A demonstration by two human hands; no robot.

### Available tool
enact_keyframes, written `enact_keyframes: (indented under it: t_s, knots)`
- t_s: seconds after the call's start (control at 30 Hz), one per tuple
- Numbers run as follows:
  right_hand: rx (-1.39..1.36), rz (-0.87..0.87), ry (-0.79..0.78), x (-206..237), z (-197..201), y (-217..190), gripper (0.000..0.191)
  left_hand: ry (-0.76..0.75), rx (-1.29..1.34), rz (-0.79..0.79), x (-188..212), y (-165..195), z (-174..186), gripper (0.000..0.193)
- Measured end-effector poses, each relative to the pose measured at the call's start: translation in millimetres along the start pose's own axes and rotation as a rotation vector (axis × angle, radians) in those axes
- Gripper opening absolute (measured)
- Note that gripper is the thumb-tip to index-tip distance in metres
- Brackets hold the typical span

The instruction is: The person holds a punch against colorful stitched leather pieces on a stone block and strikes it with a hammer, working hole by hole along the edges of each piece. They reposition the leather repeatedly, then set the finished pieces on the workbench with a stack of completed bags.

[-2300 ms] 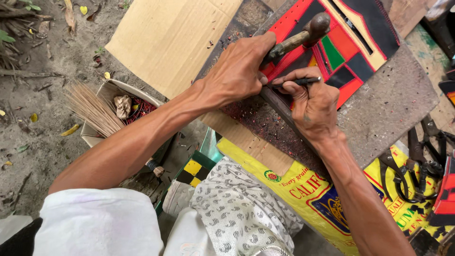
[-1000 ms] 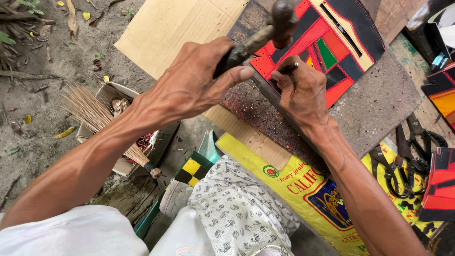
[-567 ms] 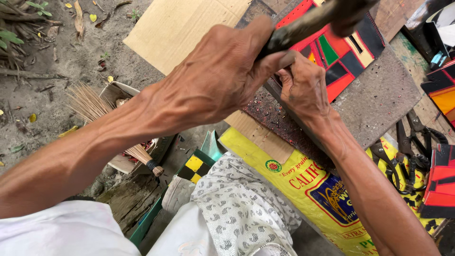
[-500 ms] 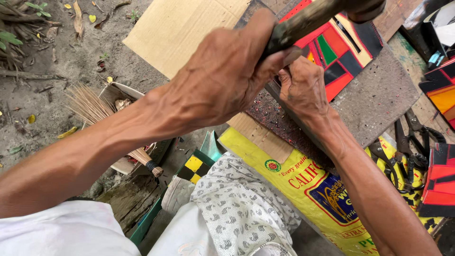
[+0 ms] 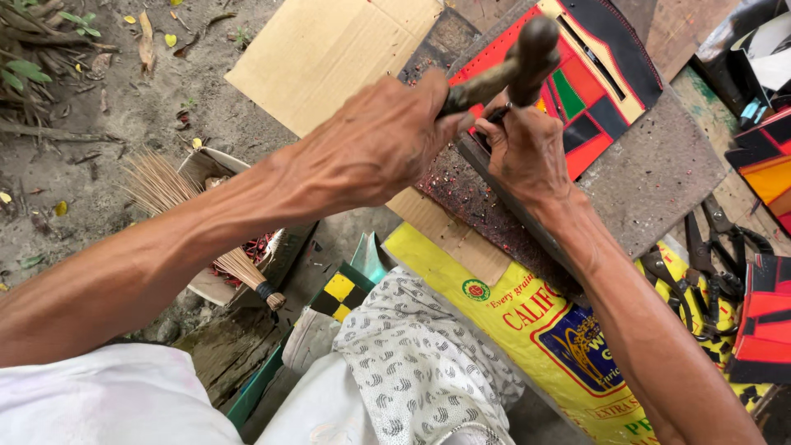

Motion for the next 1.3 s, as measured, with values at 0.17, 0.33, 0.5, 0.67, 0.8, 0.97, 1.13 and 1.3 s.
enact_keyframes:
  t_s: [0.17, 0.33, 0.5, 0.67, 0.8, 0.97, 1.13, 1.3]
  knots:
    - [-0.025, -0.002, -0.009, 1, 0, -1, 0.013, 0.399, 0.179, -0.409, 20, 41, 50, 0.031]
    - [0.016, -0.015, 0.001, -1, -1, 1, 0.014, 0.012, -0.025, -0.014, -4, 12, 12, 0.036]
    - [0.005, 0.032, 0.004, 1, 0, -1, 0.011, 0.368, 0.157, -0.329, 18, 42, 50, 0.022]
    - [-0.029, -0.009, 0.003, -2, 0, 2, 0.008, 0.052, 0.169, -0.070, -6, 21, 17, 0.026]
    - [-0.074, -0.094, -0.012, -2, -1, 13, 0.012, -0.066, 0.017, 0.157, -4, -26, -3, 0.037]
    - [-0.261, -0.336, -0.038, 13, -9, 47, 0.008, 0.150, 0.218, 0.228, -23, -84, -28, 0.033]
    - [-0.670, -0.329, 0.096, 17, 3, 55, 0.015, 0.338, 0.269, 0.183, -68, -124, -40, 0.045]
    - [-0.782, -0.346, 0.068, -7, -7, 55, 0.015, 0.218, 0.528, 0.198, -94, -152, -52, 0.043]
Point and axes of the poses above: each hand's wrist, its own x-axis away from the middle knuckle, its own z-axis out of the back of the hand, y = z × x, the point moved 10 cm from there along -x, towards the middle knuckle, and after that the axes turned 5 degrees about -y, right-handed, at the moved point
